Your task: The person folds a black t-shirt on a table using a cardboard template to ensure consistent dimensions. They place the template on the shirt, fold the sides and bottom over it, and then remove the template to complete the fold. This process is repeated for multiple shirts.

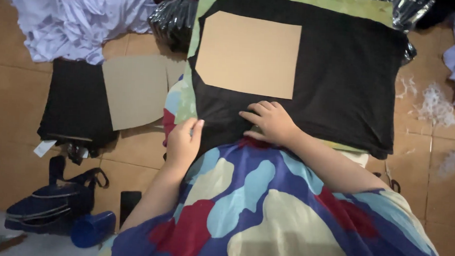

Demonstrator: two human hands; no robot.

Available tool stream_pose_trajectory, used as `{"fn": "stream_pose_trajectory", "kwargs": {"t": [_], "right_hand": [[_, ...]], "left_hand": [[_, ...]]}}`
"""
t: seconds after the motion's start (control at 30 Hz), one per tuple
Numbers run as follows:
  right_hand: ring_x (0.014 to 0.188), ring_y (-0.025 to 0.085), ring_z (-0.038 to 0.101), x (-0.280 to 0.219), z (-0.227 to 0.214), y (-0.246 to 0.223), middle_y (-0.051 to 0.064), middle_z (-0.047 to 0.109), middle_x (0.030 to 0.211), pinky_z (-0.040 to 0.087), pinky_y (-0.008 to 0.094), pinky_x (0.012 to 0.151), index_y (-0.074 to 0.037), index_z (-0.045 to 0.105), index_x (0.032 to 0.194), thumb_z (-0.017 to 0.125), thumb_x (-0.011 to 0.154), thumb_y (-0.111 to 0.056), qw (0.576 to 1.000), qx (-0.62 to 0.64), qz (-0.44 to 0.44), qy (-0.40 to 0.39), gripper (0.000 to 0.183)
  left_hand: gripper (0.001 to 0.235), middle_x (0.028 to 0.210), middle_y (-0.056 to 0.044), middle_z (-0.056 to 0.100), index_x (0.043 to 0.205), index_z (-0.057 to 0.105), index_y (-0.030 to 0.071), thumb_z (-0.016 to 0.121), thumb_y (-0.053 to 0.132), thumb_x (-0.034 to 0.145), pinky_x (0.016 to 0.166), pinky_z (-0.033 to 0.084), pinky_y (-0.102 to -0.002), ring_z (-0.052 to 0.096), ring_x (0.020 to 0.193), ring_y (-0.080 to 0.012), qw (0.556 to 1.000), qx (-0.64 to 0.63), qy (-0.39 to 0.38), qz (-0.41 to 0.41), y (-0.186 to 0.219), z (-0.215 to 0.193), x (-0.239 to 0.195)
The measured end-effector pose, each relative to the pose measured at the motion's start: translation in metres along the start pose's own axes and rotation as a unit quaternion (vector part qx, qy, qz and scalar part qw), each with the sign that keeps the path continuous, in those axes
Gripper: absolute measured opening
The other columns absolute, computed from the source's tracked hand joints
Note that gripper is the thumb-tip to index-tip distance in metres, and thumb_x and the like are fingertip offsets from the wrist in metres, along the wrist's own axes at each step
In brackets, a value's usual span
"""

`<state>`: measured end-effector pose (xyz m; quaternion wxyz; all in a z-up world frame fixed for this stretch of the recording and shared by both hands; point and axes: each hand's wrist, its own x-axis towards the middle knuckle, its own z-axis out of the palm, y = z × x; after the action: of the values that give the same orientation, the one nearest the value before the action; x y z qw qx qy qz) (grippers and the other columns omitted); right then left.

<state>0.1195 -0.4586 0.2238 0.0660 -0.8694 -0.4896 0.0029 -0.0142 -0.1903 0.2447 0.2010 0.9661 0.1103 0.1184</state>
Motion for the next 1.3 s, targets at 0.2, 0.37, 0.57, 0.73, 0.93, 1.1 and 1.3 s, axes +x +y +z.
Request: {"fn": "stream_pose_trajectory", "kwargs": {"t": [0.2,0.37,0.57,0.73,0.93,1.1,1.3], "right_hand": [[0.108,0.015,0.066,-0.036,0.025,0.020,-0.004,0.066,0.116,0.053,0.032,0.086,-0.028,0.069,0.122,0.061,0.100,-0.042,0.990,-0.048,0.038,0.131,0.027],[0.097,0.015,0.069,-0.086,0.010,0.046,-0.004,0.069,0.108,0.054,0.031,0.078,-0.026,0.072,0.109,0.060,0.096,-0.033,0.967,-0.134,0.083,0.199,0.019],[0.100,0.016,0.068,-0.173,-0.021,0.088,-0.003,0.068,0.114,0.052,0.032,0.083,-0.030,0.071,0.116,0.052,0.106,-0.027,0.948,-0.219,0.184,0.140,0.021],[0.100,0.016,0.068,-0.256,-0.017,0.124,-0.006,0.066,0.112,0.051,0.031,0.084,-0.031,0.070,0.118,0.056,0.105,-0.029,0.923,-0.281,0.243,0.105,0.019],[0.094,0.017,0.071,-0.301,-0.045,0.123,-0.005,0.074,0.110,0.055,0.031,0.082,-0.023,0.078,0.113,0.072,0.100,-0.014,0.926,-0.246,0.241,0.152,0.017],[0.091,0.024,0.075,-0.313,-0.072,0.113,0.004,0.082,0.119,0.060,0.037,0.070,-0.012,0.083,0.116,0.077,0.105,-0.006,0.949,-0.173,0.173,0.199,0.014],[0.107,0.019,0.071,-0.329,-0.062,0.122,-0.008,0.073,0.136,0.058,0.032,0.069,-0.029,0.075,0.129,0.078,0.099,-0.013,0.965,-0.176,0.172,0.091,0.034]], "left_hand": [[0.055,0.132,-0.032,0.064,0.138,0.059,-0.007,0.048,0.040,0.111,0.111,0.045,-0.055,0.057,0.129,-0.0447,0.944,-0.245,-0.092,-0.203,0.002,0.000,0.012],[0.085,0.138,-0.015,0.067,0.137,0.066,0.010,0.059,0.080,0.089,0.113,0.042,-0.054,0.056,0.136,-0.0347,0.906,-0.049,-0.354,-0.228,-0.035,0.008,0.024],[0.043,0.102,-0.015,0.080,0.110,0.080,0.006,0.077,0.044,0.092,0.088,0.056,-0.046,0.073,0.106,-0.0310,0.899,-0.155,-0.350,-0.212,0.001,-0.057,0.037],[0.033,0.081,-0.008,0.076,0.100,0.081,0.011,0.075,0.042,0.097,0.070,0.057,-0.038,0.071,0.081,-0.0205,0.909,-0.176,-0.316,-0.207,-0.035,-0.033,0.026],[0.053,0.102,-0.016,0.080,0.111,0.078,0.001,0.080,0.046,0.083,0.078,0.056,-0.040,0.075,0.096,-0.0288,0.823,-0.047,-0.513,-0.238,0.015,-0.075,0.053],[0.052,0.120,-0.007,0.082,0.132,0.073,0.010,0.075,0.036,0.087,0.096,0.057,-0.036,0.077,0.108,-0.0241,0.802,-0.041,-0.532,-0.267,0.009,-0.084,0.053],[0.061,0.116,-0.013,0.079,0.120,0.072,0.000,0.083,0.046,0.081,0.092,0.061,-0.037,0.076,0.109,-0.0273,0.759,0.059,-0.595,-0.258,-0.024,-0.073,0.048]]}}
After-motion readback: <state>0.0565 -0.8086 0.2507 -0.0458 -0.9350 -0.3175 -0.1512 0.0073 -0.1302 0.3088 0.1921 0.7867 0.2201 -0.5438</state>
